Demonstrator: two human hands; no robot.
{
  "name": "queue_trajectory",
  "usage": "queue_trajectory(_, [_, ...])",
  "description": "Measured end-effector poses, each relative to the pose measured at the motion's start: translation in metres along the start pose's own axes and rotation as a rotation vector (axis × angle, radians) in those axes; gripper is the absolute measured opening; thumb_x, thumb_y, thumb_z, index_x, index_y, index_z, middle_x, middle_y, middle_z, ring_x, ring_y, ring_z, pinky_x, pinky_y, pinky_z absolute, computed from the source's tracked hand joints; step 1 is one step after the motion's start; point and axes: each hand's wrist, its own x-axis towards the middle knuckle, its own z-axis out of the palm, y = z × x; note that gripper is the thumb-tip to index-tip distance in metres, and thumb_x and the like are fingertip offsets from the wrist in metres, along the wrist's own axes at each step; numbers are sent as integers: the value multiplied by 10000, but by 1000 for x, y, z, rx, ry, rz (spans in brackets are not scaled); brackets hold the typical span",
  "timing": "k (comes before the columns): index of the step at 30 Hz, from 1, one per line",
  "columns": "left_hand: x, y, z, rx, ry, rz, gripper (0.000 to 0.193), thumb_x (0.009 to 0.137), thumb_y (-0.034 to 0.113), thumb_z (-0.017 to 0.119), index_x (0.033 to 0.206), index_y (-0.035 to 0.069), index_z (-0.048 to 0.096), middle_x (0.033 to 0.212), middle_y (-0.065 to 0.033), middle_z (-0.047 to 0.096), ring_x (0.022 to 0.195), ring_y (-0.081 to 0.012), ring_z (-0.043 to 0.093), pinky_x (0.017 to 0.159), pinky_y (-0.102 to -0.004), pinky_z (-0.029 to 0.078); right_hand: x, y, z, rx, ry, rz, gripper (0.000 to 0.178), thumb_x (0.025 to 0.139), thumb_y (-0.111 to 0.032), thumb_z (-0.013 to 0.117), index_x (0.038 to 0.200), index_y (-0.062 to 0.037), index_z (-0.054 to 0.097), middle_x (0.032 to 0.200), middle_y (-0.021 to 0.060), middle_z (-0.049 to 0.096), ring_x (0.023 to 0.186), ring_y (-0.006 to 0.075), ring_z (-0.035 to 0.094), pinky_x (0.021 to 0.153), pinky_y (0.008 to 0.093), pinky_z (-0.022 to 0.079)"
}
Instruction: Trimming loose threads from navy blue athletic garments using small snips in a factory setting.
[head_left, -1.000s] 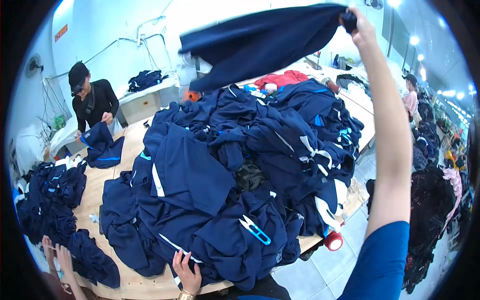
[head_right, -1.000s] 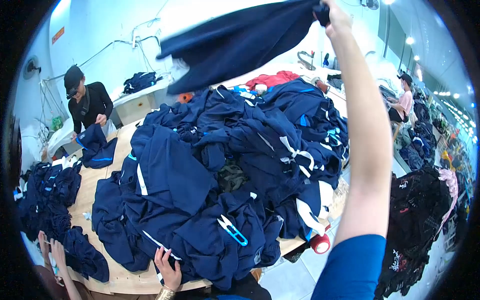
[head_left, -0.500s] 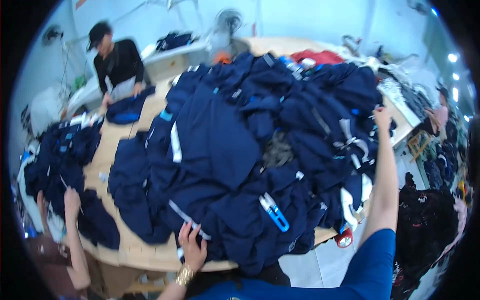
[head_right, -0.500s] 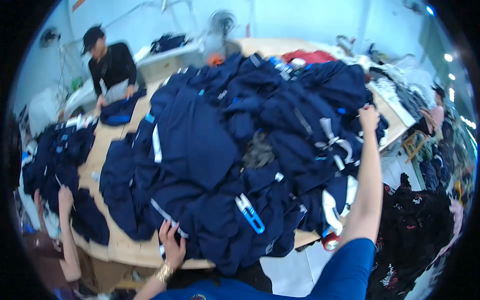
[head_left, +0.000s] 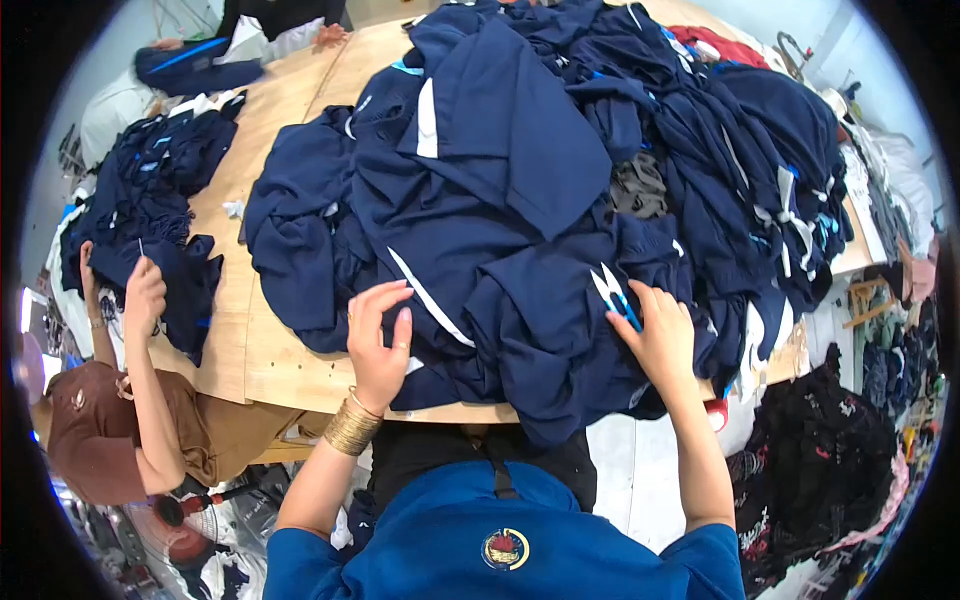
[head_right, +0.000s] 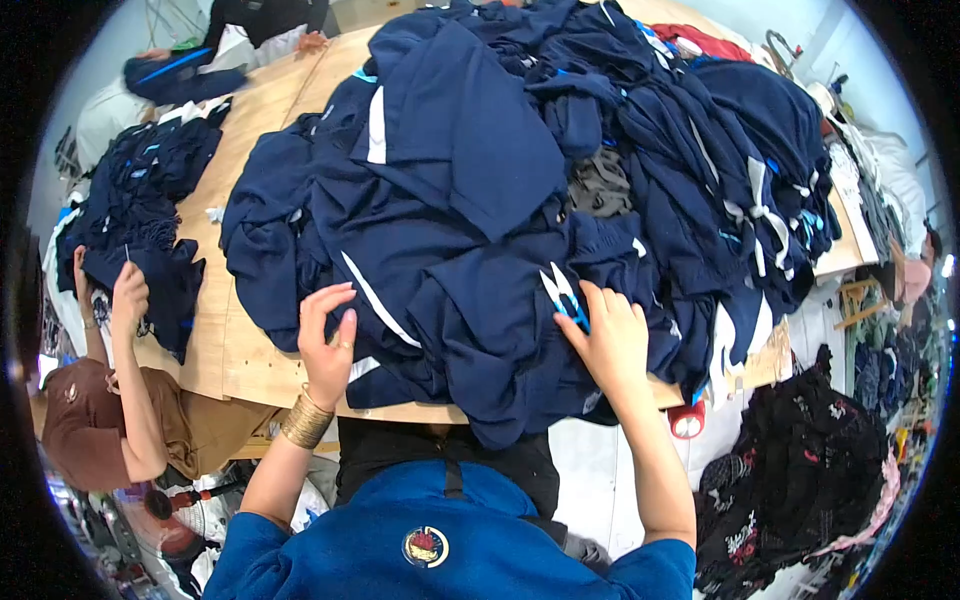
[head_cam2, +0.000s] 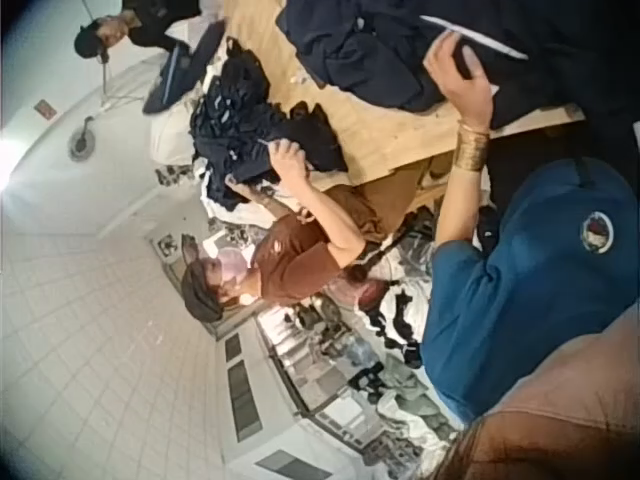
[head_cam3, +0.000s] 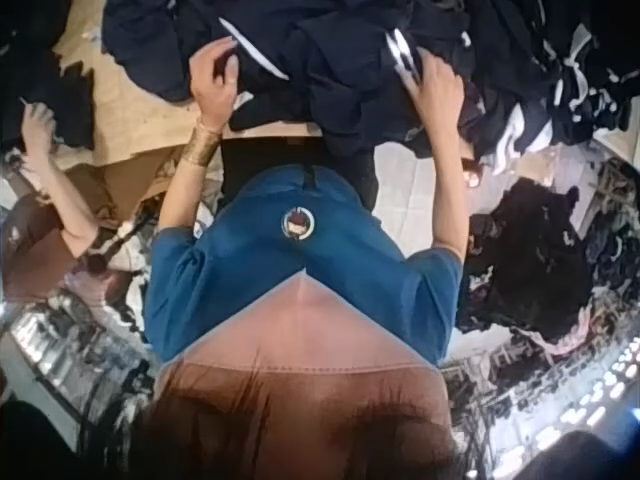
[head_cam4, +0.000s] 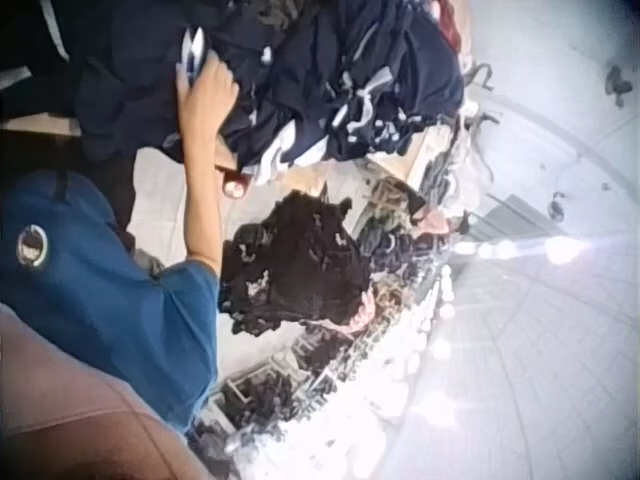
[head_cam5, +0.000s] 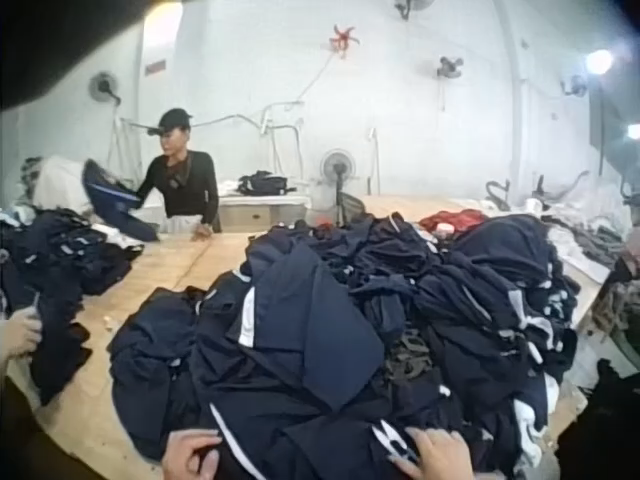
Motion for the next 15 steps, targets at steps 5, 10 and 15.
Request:
queue_trajectory(5, [-3,32,6,-112,-141,61,189,732,-34,578,900,45,616,947,-87,614,873,-258,544,788,-324,422,-11,12,-10,174,-35,140,232,797,-205,583,924,-12,607,739,129,624,658,290,605,625,356,474])
queue_trajectory(10, [1,71,34,-353,-320,91,156,739,-8,594,878,53,627,892,-87,607,849,-265,556,756,-334,439,-29,43,-37,1097,22,685,192,926,-186,456,945,-11,533,692,63,592,572,99,560,569,224,449])
queue_trajectory(15, [-2,106,104,-388,-557,196,559,745,93,659,1230,-11,402,1180,-188,457,1086,-309,470,890,-387,411,-8,33,-52,637,251,516,316,793,-249,652,1009,-54,530,793,41,530,645,122,509,597,266,422])
